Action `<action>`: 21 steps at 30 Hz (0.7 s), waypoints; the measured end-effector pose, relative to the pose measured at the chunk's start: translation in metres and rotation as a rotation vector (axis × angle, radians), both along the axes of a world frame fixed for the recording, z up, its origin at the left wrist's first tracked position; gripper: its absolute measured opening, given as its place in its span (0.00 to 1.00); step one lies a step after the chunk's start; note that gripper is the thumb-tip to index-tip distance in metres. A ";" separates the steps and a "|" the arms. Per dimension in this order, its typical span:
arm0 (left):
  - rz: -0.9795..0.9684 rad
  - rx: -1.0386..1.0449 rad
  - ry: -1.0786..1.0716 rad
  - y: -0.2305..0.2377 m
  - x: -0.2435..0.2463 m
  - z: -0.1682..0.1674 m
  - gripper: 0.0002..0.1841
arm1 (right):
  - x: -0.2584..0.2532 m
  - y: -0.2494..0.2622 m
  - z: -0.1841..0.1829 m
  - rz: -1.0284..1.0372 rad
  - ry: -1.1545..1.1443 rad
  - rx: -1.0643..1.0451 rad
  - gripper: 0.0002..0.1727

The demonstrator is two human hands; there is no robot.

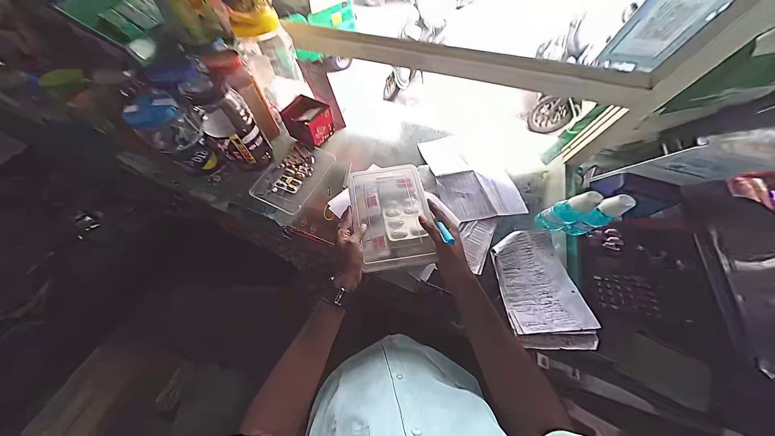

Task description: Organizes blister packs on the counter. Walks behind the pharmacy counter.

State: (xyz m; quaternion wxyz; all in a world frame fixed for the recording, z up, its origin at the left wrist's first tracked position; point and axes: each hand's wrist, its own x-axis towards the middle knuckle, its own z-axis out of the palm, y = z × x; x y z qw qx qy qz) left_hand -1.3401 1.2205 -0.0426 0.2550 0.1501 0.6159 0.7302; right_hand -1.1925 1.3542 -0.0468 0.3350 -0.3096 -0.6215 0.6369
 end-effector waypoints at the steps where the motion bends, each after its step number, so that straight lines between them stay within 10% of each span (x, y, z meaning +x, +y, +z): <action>1: -0.003 0.001 -0.019 -0.001 0.001 0.001 0.30 | 0.001 -0.004 0.003 -0.029 -0.012 0.017 0.35; 11: -0.267 0.256 0.587 -0.014 -0.044 0.063 0.26 | 0.051 0.015 0.107 -0.240 0.342 0.202 0.35; 16: -0.412 -0.300 1.093 0.010 -0.106 0.041 0.26 | 0.016 0.108 0.125 -0.261 -0.542 1.082 0.24; 21: -0.661 -0.643 1.240 0.023 -0.092 0.032 0.49 | -0.008 0.140 0.053 -0.085 -0.909 0.929 0.26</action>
